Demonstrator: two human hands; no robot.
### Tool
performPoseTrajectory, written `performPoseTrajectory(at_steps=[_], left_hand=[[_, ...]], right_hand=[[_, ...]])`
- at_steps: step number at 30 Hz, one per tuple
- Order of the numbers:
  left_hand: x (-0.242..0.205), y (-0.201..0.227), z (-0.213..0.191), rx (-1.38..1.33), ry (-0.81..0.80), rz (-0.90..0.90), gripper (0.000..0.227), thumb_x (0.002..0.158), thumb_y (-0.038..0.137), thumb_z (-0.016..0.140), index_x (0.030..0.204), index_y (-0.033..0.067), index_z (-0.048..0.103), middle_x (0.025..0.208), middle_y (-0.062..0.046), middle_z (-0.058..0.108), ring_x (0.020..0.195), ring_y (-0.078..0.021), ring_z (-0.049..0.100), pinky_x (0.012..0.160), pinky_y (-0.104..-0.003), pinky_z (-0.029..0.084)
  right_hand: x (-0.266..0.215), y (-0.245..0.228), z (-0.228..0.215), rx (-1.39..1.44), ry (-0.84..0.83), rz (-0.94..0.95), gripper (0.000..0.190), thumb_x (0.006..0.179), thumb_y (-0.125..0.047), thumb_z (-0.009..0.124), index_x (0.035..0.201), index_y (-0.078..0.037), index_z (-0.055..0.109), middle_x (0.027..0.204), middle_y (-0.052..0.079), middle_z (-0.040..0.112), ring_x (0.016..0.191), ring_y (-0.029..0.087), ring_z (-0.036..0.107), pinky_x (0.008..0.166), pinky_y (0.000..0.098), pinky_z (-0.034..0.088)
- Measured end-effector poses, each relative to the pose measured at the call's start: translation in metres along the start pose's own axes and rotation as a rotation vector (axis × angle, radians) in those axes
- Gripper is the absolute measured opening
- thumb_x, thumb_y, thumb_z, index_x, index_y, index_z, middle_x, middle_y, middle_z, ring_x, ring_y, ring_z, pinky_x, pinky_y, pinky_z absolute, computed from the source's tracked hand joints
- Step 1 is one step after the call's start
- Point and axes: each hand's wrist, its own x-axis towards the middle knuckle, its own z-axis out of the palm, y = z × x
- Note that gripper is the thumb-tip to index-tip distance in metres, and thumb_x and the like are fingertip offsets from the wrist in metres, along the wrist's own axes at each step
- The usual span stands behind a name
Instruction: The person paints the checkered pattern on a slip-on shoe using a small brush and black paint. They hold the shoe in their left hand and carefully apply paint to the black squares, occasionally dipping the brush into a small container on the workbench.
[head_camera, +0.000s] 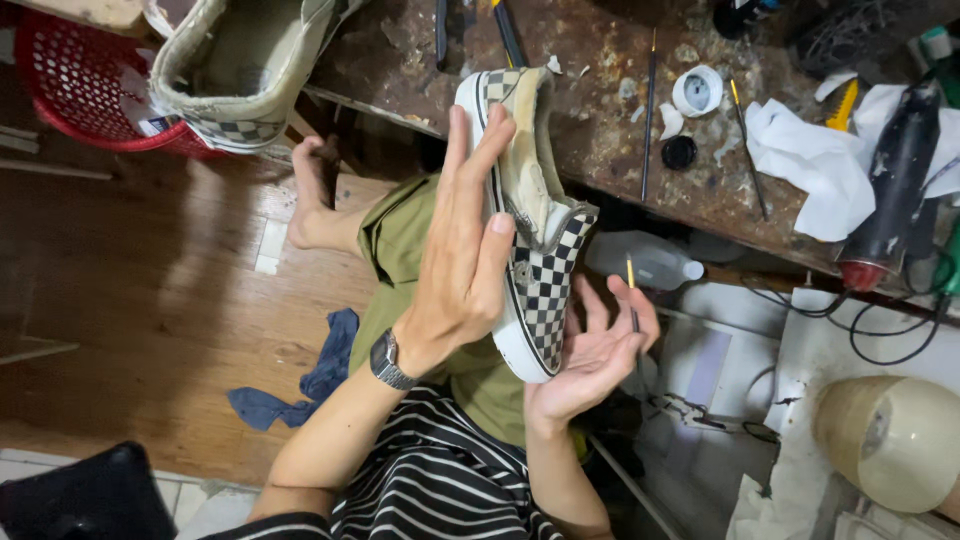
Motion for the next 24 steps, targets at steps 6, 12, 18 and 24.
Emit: performPoseTrajectory(at_steps=[6,12,18,24], left_hand=[[0.009,0.003,-0.006,0.102,-0.078,0.024,0.052,0.104,0.034,0.024,0.140,-0.0009,0.037,0.154,-0.023,0.032,0.150,-0.0380,0.021,0.129,-0.054,0.019],[0.012,0.007,-0.015,0.111,-0.136,0.007,0.055,0.105,0.036,0.023,0.142,-0.0012,0.036,0.154,-0.021,0.032,0.151,-0.0380,0.021,0.128,-0.051,0.021],[0.015,0.009,-0.017,0.108,-0.162,-0.013,0.057,0.103,0.040,0.027,0.141,-0.0008,0.038,0.154,-0.022,0.032,0.150,-0.0398,0.019,0.125,-0.051,0.021],[0.018,0.010,-0.006,0.149,-0.214,-0.008,0.060,0.102,0.042,0.027,0.143,-0.0017,0.035,0.155,-0.022,0.028,0.150,-0.0422,0.016,0.125,-0.053,0.020]], right_hand=[[0.059,0.016,-0.026,-0.076,0.028,-0.104,0.042,0.095,-0.034,0.041,0.127,-0.007,0.047,0.102,0.016,0.060,0.086,0.026,0.064,0.066,0.0357,0.061],[0.136,0.032,-0.035,-0.058,-0.118,-0.234,0.022,0.097,-0.011,0.052,0.118,-0.006,0.052,0.101,0.010,0.057,0.088,0.018,0.059,0.058,0.0292,0.056],[0.196,0.038,-0.030,-0.276,-0.208,-0.459,0.020,0.102,-0.017,0.044,0.109,0.000,0.050,0.080,0.016,0.053,0.063,0.020,0.056,0.047,0.0305,0.056],[0.204,0.027,-0.005,-0.506,-0.418,-0.487,0.015,0.103,-0.013,0.037,0.101,-0.002,0.046,0.072,0.009,0.045,0.050,0.014,0.049,0.038,0.0246,0.046]])
